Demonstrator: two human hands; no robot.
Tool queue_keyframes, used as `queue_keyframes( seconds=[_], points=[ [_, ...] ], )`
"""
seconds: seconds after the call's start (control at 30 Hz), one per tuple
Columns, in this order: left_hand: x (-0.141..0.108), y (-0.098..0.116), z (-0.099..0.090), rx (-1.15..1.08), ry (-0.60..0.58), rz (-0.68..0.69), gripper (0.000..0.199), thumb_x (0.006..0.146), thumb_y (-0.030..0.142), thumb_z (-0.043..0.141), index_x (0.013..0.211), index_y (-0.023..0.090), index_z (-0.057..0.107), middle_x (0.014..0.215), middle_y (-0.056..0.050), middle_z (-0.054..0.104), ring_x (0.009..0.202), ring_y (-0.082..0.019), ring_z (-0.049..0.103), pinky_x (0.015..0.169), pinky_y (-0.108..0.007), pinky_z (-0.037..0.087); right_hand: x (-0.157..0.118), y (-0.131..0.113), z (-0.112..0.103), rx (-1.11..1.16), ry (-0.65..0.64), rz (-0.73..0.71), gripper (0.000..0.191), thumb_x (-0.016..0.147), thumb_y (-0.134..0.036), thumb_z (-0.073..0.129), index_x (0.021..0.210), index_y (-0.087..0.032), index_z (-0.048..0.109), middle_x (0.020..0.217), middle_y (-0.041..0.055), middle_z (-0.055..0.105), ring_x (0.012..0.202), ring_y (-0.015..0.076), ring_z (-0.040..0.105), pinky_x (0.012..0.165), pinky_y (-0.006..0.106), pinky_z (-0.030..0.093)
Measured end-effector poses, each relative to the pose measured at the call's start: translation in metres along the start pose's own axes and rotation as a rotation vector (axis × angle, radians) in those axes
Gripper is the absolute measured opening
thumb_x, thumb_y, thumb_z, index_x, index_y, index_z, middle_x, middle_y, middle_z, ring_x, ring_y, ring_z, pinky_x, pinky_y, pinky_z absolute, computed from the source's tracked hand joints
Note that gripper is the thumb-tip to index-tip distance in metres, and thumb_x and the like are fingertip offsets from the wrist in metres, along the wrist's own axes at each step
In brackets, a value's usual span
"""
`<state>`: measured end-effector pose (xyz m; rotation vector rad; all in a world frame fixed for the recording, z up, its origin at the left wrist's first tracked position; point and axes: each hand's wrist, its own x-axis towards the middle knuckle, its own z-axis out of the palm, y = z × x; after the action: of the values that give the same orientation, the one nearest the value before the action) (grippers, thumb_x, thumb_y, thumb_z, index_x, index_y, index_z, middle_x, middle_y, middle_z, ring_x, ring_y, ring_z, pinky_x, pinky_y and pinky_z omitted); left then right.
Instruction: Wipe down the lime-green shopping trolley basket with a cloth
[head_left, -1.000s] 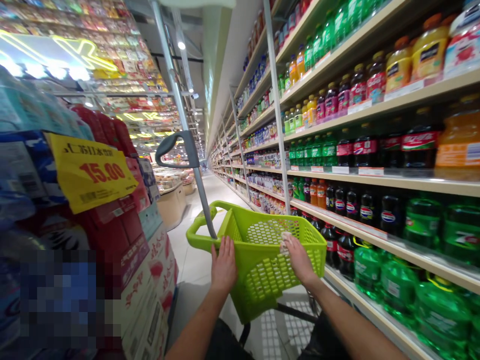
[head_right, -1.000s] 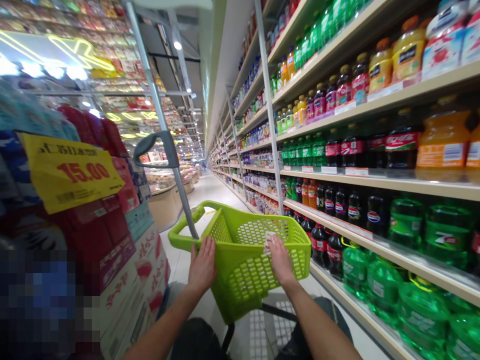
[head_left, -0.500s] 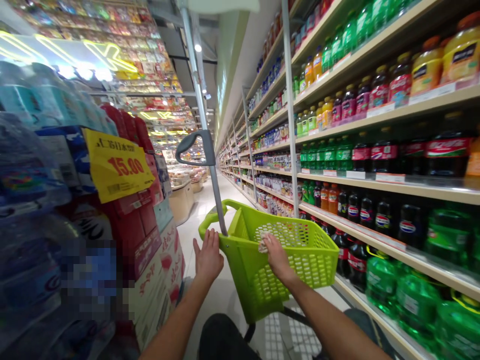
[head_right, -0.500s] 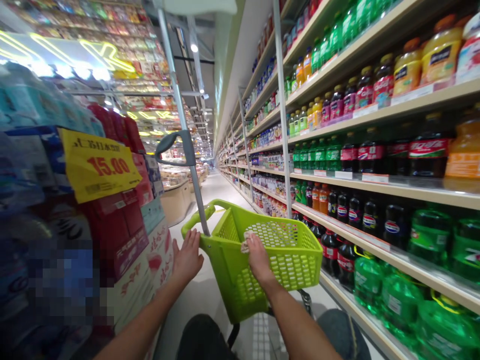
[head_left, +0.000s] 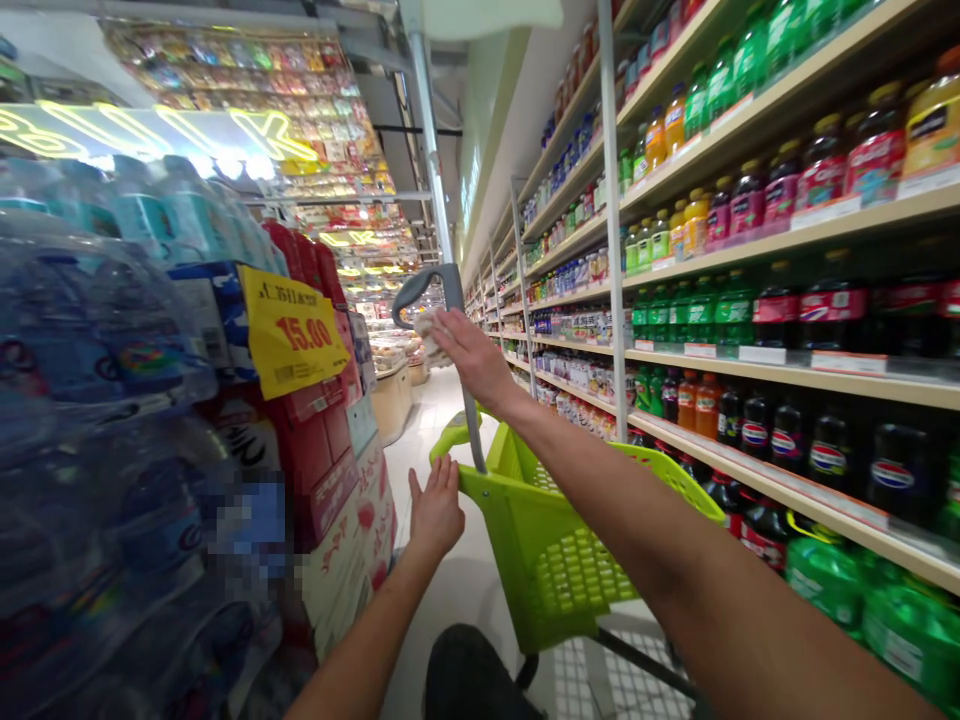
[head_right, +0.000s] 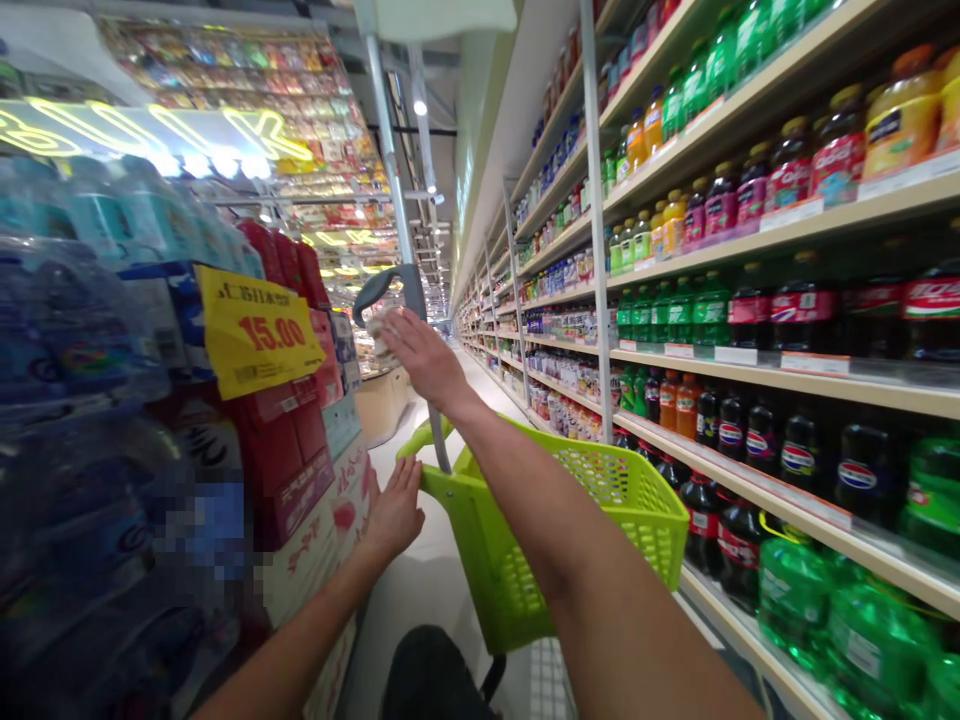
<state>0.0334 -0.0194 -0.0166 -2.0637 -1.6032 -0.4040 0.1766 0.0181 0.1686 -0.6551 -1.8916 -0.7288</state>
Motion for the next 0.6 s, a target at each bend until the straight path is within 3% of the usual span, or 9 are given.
queue_keyframes(
  seconds=[0.1,0.23,0.3,0.37,0.53,0.6],
  points=[
    [-0.003,0.003,-0.002,-0.018,-0.021,-0.018,0.073,0.063,0.013,0.041,0.135,0.010,0.026,0.144,-0.010,0.023,0.133,-0.026,0.013,0.105,-0.057,0.004,-0.028,-0.002,0.008,-0.001,-0.169,-0.084,0.038,0.086,-0.005,0.037,0.122,-0.014,0.045,0.137,0.0055,0.037,0.133,0.0156,0.012,0.110,0.037,0.017],
    [-0.005,0.003,-0.005,-0.032,-0.031,0.001,0.074,0.063,0.014,0.041,0.135,0.009,0.025,0.144,-0.010,0.022,0.133,-0.025,0.015,0.105,-0.058,0.002,-0.127,-0.020,0.024,0.032,-0.409,-0.276,0.036,0.084,-0.012,0.045,0.120,-0.013,0.048,0.129,0.0064,0.048,0.128,0.0173,0.028,0.106,0.032,0.029],
    [-0.005,0.003,-0.004,-0.024,-0.034,0.019,0.073,0.063,0.014,0.041,0.134,0.010,0.026,0.144,-0.010,0.023,0.133,-0.024,0.015,0.105,-0.057,0.001,-0.156,-0.024,0.028,0.030,-0.471,-0.329,0.034,0.085,-0.013,0.045,0.118,-0.010,0.050,0.124,0.0082,0.053,0.126,0.0191,0.033,0.104,0.033,0.032],
    [-0.004,0.002,-0.003,-0.013,-0.037,0.022,0.073,0.063,0.014,0.041,0.134,0.011,0.026,0.144,-0.009,0.022,0.133,-0.025,0.014,0.105,-0.057,0.001,-0.152,-0.020,0.027,0.035,-0.463,-0.322,0.034,0.084,-0.012,0.045,0.117,-0.011,0.051,0.124,0.0082,0.053,0.125,0.0195,0.034,0.104,0.033,0.032],
    [-0.001,0.003,-0.003,-0.002,-0.047,0.014,0.075,0.063,0.014,0.041,0.135,0.010,0.023,0.145,-0.010,0.019,0.133,-0.026,0.012,0.104,-0.058,0.002,-0.087,0.005,0.011,0.036,-0.279,-0.123,0.039,0.083,-0.005,0.042,0.121,-0.013,0.048,0.134,0.0077,0.042,0.130,0.0201,0.023,0.108,0.038,0.024],
    [-0.002,0.004,-0.005,-0.006,-0.059,0.018,0.074,0.063,0.013,0.041,0.135,0.010,0.023,0.145,-0.010,0.019,0.133,-0.025,0.012,0.104,-0.058,0.001,-0.096,0.005,0.010,0.043,-0.303,-0.122,0.039,0.082,-0.004,0.042,0.119,-0.013,0.049,0.132,0.0078,0.044,0.129,0.0199,0.025,0.107,0.036,0.026]
  ],
)
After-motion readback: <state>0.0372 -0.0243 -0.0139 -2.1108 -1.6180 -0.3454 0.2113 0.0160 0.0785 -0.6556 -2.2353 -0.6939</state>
